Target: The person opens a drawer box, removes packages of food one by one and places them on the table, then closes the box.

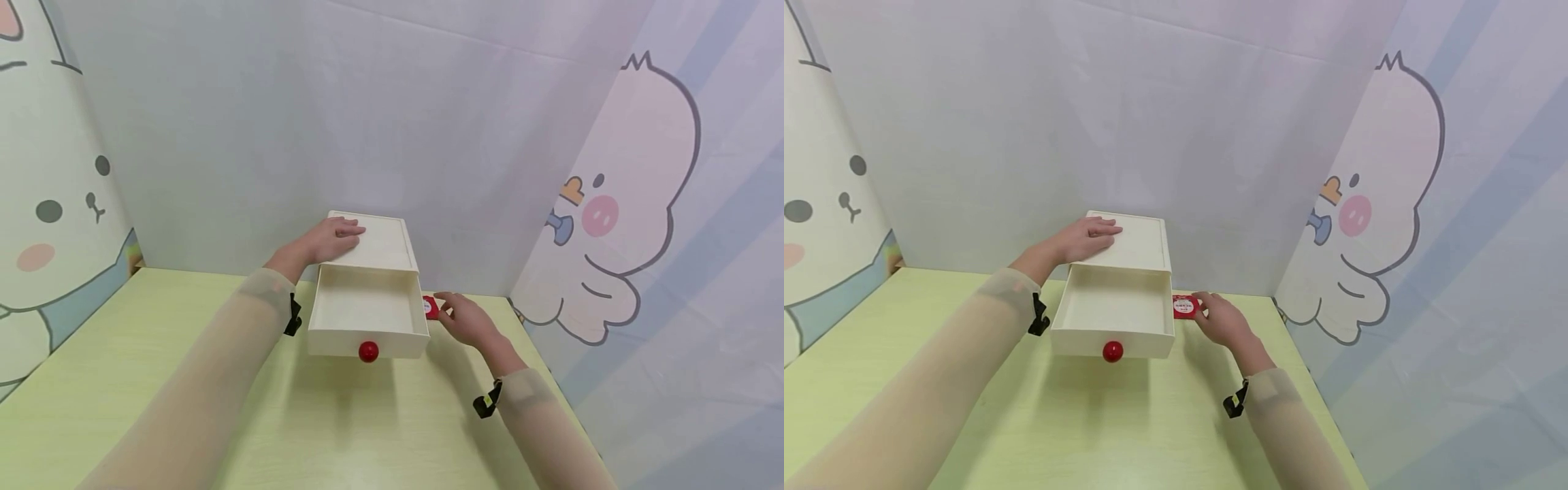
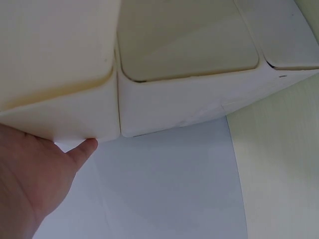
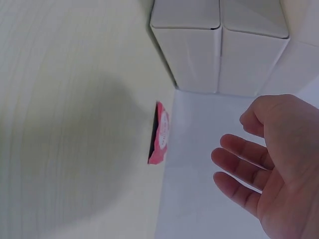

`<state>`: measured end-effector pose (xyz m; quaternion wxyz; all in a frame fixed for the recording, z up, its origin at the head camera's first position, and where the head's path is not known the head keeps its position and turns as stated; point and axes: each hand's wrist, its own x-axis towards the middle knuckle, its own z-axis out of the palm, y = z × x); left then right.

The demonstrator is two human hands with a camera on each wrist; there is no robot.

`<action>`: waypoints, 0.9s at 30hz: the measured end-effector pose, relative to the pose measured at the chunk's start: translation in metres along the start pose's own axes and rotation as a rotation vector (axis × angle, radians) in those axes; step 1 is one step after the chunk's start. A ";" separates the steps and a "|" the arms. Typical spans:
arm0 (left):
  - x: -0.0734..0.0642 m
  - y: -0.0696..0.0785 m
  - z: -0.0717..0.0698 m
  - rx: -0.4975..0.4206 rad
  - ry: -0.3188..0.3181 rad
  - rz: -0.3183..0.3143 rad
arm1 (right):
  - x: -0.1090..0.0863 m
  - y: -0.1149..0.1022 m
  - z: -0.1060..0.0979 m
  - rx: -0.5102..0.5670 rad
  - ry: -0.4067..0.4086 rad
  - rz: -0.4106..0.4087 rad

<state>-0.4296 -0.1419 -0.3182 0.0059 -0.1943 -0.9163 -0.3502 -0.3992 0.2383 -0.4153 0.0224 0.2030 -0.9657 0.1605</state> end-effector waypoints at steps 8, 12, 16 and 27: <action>0.002 -0.001 0.001 0.004 -0.003 0.011 | -0.023 -0.011 -0.029 0.088 0.112 -0.023; 0.003 -0.002 0.001 0.010 -0.006 0.015 | -0.033 -0.019 -0.043 0.144 0.166 -0.020; 0.003 -0.002 0.001 0.013 -0.005 0.016 | -0.041 -0.030 -0.056 0.184 0.211 -0.036; 0.002 -0.003 0.001 -0.008 0.010 0.016 | -0.062 -0.070 -0.080 0.255 0.334 -0.176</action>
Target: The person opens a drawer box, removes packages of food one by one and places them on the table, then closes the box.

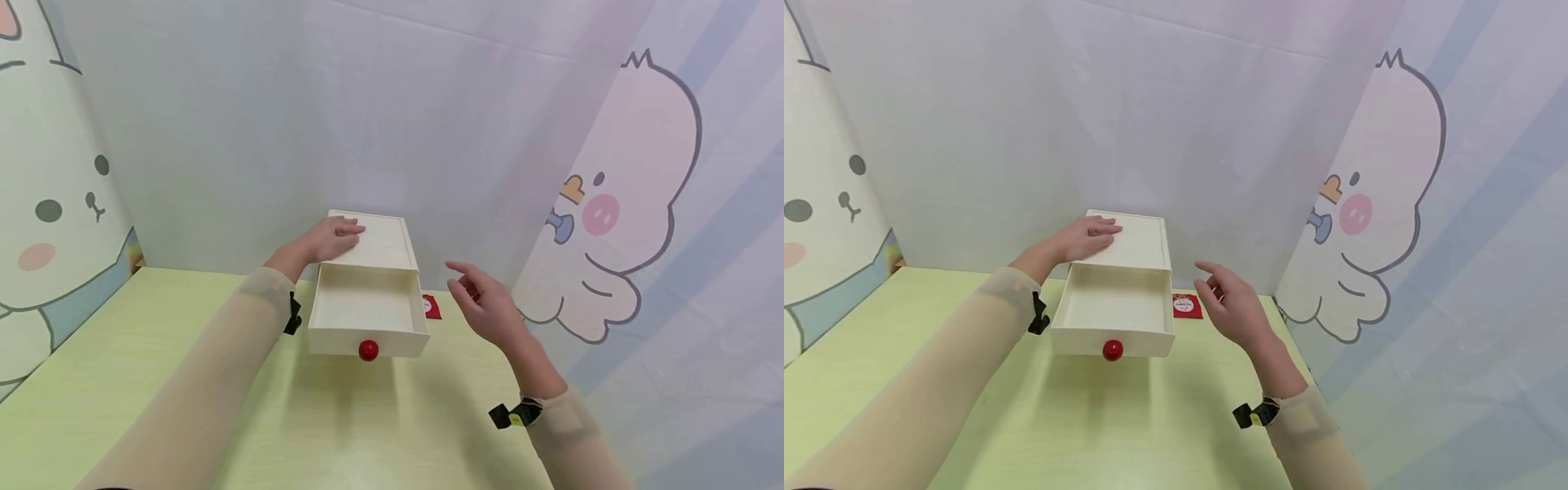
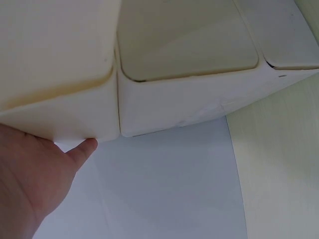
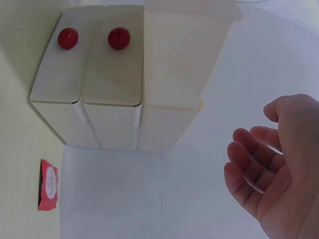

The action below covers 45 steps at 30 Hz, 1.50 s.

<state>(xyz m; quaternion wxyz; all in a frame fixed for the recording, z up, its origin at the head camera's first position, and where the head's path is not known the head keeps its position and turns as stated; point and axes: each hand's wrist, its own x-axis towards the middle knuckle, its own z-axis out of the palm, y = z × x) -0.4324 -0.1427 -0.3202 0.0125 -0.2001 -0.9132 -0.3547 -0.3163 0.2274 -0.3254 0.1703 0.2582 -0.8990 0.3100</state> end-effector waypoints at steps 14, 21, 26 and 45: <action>-0.001 0.001 -0.002 -0.003 -0.012 -0.020 | -0.016 -0.058 0.000 0.097 -0.067 -0.211; -0.002 0.002 -0.001 0.014 -0.014 -0.020 | -0.028 -0.076 0.012 0.128 -0.144 -0.261; -0.004 0.004 -0.001 0.011 -0.016 -0.019 | -0.037 -0.079 0.029 0.168 -0.227 -0.299; -0.002 0.003 0.000 -0.013 -0.002 -0.005 | -0.054 -0.073 0.081 0.359 -0.340 -0.304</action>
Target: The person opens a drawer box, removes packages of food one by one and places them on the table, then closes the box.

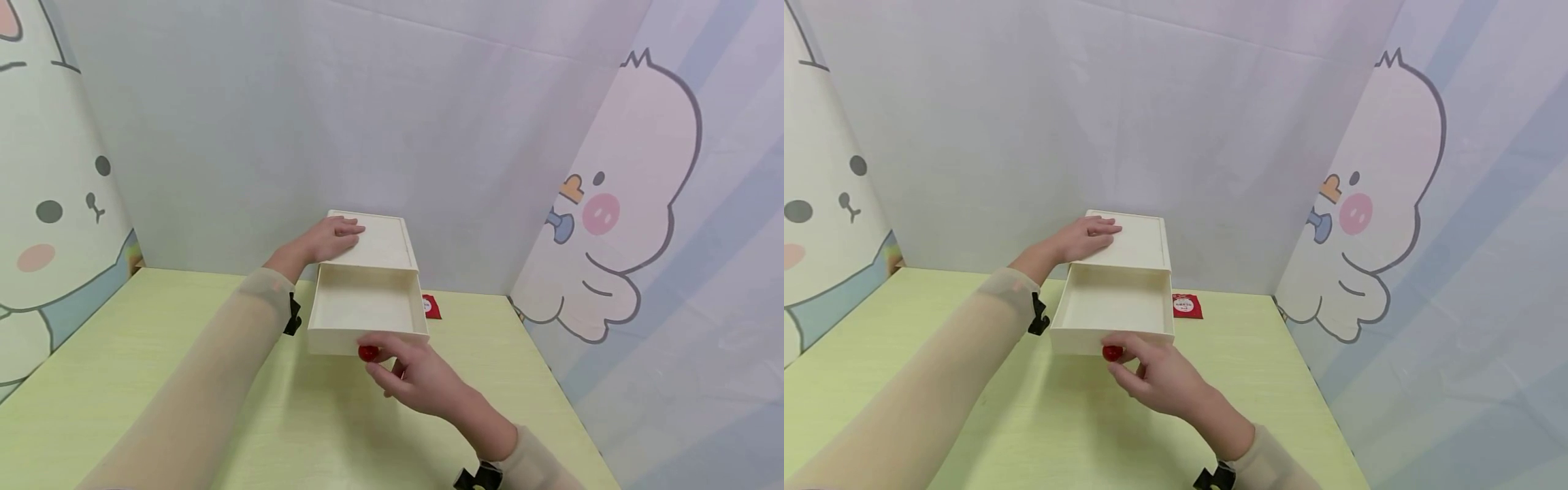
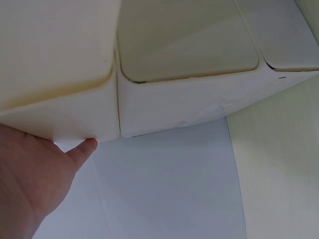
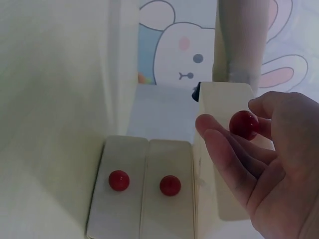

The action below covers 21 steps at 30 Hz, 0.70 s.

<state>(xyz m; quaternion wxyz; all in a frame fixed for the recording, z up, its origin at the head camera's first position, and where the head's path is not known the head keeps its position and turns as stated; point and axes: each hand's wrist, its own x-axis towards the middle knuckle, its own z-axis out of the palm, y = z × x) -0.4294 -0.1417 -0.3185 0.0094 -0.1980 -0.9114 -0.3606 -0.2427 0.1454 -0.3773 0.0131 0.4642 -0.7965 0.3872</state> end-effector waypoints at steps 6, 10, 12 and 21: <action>-0.001 0.001 -0.001 0.018 -0.003 -0.001 | 0.001 0.011 0.013 0.067 0.092 -0.046; 0.000 0.001 -0.001 0.027 -0.005 0.002 | 0.004 0.014 0.017 0.085 0.130 -0.097; -0.001 0.001 -0.001 0.027 -0.007 0.002 | 0.005 0.015 0.017 0.081 0.137 -0.118; 0.000 0.000 0.000 0.018 -0.004 -0.007 | 0.007 0.017 0.017 0.066 0.138 -0.127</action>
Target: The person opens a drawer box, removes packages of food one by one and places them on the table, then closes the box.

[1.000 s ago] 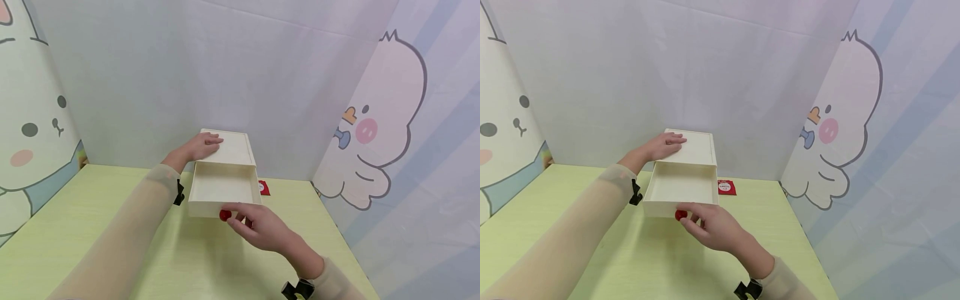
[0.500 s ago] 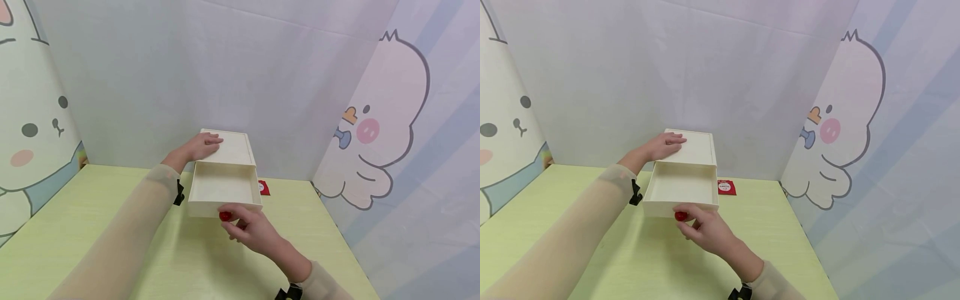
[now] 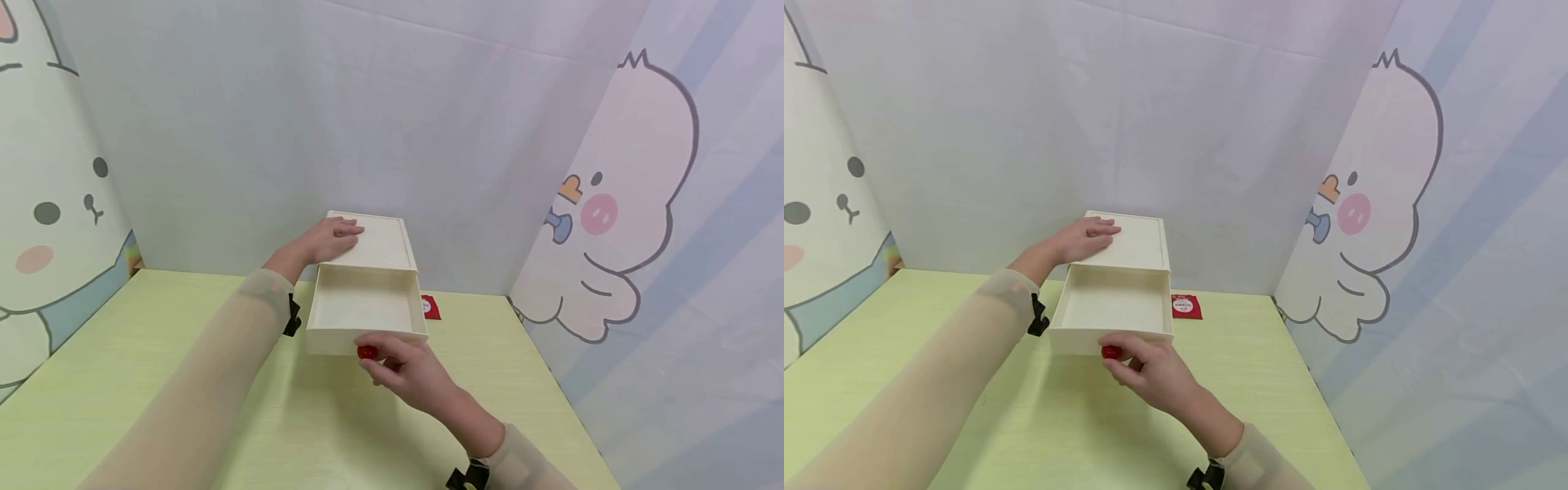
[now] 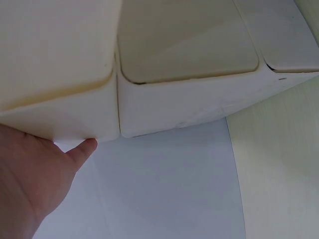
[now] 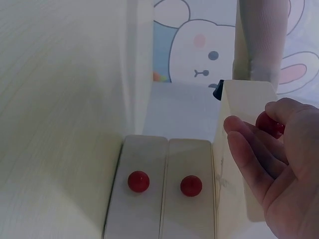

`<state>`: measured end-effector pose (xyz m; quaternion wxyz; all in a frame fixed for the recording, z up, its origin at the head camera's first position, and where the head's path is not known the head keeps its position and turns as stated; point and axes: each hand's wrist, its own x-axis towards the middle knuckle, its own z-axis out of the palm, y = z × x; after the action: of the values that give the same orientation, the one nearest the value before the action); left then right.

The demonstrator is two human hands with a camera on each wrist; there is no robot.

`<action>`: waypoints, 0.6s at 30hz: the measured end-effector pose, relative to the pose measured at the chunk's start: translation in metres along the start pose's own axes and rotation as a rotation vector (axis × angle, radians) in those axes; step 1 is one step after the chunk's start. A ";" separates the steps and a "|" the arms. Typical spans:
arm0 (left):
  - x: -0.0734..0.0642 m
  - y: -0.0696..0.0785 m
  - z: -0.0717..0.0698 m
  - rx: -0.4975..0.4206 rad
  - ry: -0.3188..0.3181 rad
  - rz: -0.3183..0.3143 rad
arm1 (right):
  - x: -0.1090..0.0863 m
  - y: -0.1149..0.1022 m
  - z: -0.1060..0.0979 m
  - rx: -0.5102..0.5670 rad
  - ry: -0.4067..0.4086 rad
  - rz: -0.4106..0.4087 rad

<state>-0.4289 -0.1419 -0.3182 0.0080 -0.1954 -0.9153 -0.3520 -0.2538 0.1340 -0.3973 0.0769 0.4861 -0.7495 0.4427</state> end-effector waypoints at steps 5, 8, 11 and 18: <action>0.000 0.001 0.001 -0.001 0.002 -0.002 | 0.001 0.002 0.000 -0.026 0.009 -0.016; 0.000 0.001 0.000 -0.002 0.000 -0.004 | 0.002 0.001 0.000 -0.033 0.008 -0.010; 0.000 0.000 0.000 -0.002 -0.001 -0.004 | 0.004 0.001 0.000 -0.042 0.005 0.005; 0.001 -0.001 0.001 -0.005 -0.004 0.002 | 0.007 0.003 0.000 -0.056 0.005 0.054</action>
<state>-0.4302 -0.1422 -0.3194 0.0060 -0.1972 -0.9142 -0.3540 -0.2594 0.1298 -0.3952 0.0804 0.4622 -0.7743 0.4247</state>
